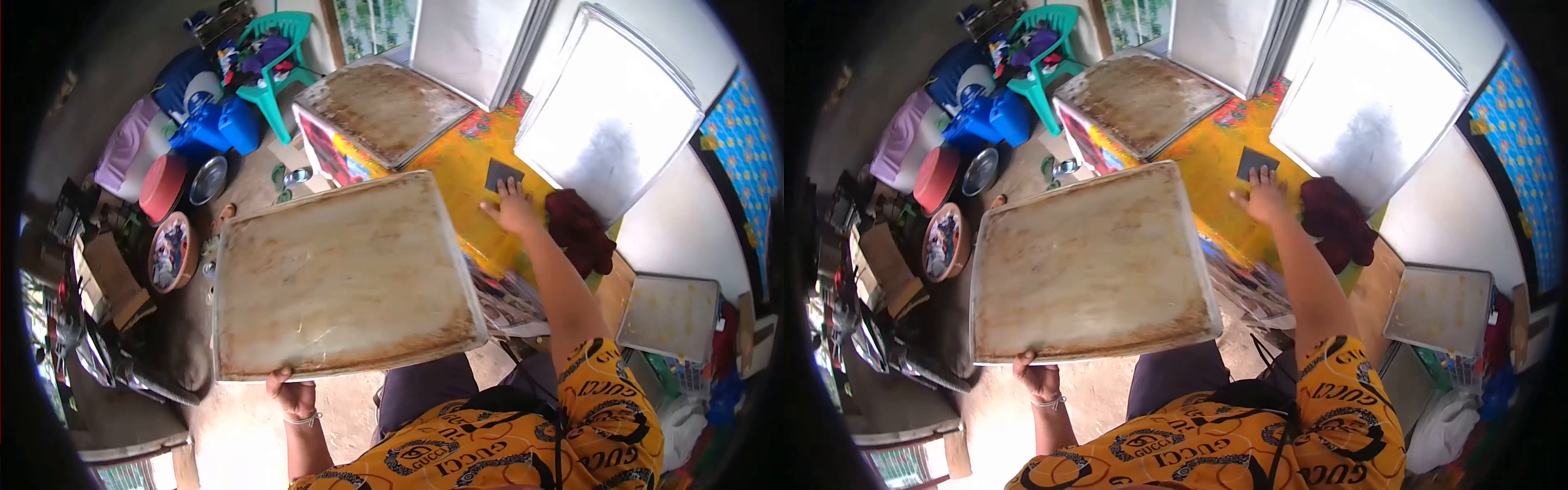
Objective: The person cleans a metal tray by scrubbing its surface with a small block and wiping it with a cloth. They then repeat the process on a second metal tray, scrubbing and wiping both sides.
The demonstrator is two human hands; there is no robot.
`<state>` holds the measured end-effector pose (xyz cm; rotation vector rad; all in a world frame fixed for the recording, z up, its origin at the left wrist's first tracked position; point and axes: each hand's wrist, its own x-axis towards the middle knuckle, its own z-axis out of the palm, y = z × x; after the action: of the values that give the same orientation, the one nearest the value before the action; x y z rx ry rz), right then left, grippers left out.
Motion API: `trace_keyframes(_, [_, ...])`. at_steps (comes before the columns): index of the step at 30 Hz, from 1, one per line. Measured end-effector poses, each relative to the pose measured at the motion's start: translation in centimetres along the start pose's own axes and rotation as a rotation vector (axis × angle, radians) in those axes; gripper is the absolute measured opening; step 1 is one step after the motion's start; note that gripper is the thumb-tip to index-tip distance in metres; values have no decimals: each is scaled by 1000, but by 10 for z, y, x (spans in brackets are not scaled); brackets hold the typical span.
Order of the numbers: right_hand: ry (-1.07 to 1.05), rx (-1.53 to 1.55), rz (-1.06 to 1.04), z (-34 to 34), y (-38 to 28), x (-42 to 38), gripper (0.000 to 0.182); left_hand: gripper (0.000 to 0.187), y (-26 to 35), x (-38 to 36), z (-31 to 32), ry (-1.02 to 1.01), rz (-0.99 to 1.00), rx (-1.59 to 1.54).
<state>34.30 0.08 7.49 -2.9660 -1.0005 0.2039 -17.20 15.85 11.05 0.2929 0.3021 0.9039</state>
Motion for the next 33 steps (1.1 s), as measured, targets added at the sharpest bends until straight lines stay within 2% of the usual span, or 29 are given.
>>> trace_keyframes(2, [88, -64, -170, 6, -20, -48, 83, 39, -1, 0, -5, 30, 0, -18])
trace_keyframes(4, [200, -112, -387, 10, -28, -118, 70, 38, 5, 3, -32, -132, -94, -74])
trace_keyframes(5, [235, -127, -372, 16, -23, -133, 65, 38, 1, 0, -11, -54, -65, -36])
trace_keyframes(7, [307, -156, -332, 24, -7, -159, 58, 39, -1, 1, -13, -32, -49, -26])
trace_keyframes(10, [507, 24, -315, 20, 28, -200, 45, 44, -6, -3, -15, -56, -90, 9])
trace_keyframes(11, [512, 124, -213, 19, 43, -209, 36, 44, -10, -5, -13, -64, -103, 33])
trace_keyframes(15, [664, 810, 327, -14, 104, -262, 23, 44, -50, -28, 4, -85, -220, 142])
trace_keyframes(18, [713, 928, 286, -42, 119, -303, 24, 37, -95, -37, -3, -32, -416, 185])
trace_keyframes(20, [672, 757, 109, -53, 96, -327, 27, 32, -132, -30, -24, -76, -601, 168])
trace_keyframes(21, [654, 671, 23, -54, 78, -337, 29, 33, -149, -33, -16, -129, -622, 160])
trace_keyframes(22, [537, 518, -77, -53, 62, -349, 33, 33, -168, -39, -6, -185, -642, 150])
trace_keyframes(23, [417, 363, -175, -50, 44, -362, 37, 33, -184, -46, 1, -176, -657, 138])
trace_keyframes(25, [325, 28, -382, -35, 9, -382, 39, 33, -208, -59, 9, -158, -683, 108])
trace_keyframes(30, [196, -135, -492, 1, -7, -386, 39, 32, -233, -66, -14, -149, -850, 151])
trace_keyframes(33, [267, -123, -506, 25, 7, -324, 33, 33, -232, -67, -22, -143, -874, 199])
